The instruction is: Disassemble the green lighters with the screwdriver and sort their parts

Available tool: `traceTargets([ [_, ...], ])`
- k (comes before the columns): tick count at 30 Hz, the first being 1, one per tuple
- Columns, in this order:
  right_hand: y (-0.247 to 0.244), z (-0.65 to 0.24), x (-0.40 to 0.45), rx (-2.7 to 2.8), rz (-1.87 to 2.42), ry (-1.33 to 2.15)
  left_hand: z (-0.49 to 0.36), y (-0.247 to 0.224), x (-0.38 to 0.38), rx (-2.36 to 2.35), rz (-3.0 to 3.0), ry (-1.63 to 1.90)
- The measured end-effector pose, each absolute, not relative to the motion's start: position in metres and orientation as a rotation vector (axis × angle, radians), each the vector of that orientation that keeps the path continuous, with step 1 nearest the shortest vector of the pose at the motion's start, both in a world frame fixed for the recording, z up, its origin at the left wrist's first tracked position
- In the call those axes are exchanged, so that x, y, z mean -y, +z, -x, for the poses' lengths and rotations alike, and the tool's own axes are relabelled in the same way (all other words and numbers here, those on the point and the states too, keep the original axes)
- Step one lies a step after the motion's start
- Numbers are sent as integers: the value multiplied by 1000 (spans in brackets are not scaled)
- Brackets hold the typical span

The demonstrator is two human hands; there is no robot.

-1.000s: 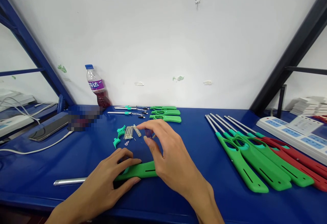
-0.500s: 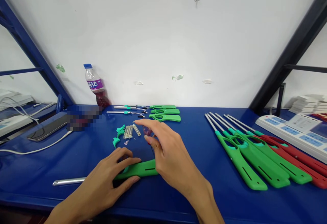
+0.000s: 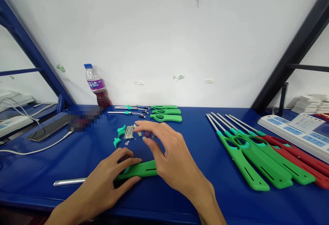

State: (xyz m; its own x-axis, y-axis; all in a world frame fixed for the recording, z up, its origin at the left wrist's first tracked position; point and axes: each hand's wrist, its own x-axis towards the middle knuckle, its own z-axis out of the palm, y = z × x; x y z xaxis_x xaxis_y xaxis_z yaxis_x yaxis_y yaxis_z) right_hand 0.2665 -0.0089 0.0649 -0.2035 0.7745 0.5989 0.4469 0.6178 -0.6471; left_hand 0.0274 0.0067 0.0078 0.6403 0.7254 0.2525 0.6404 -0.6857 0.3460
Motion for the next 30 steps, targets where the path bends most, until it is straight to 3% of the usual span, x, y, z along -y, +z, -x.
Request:
traceTargets([
  [25, 66, -263, 7, 1790, 955, 403, -28, 10, -7, -1111, -2686, 599],
  [30, 66, -265, 10, 1751, 977, 527, -28, 8, -7, -1125, -2675, 593],
])
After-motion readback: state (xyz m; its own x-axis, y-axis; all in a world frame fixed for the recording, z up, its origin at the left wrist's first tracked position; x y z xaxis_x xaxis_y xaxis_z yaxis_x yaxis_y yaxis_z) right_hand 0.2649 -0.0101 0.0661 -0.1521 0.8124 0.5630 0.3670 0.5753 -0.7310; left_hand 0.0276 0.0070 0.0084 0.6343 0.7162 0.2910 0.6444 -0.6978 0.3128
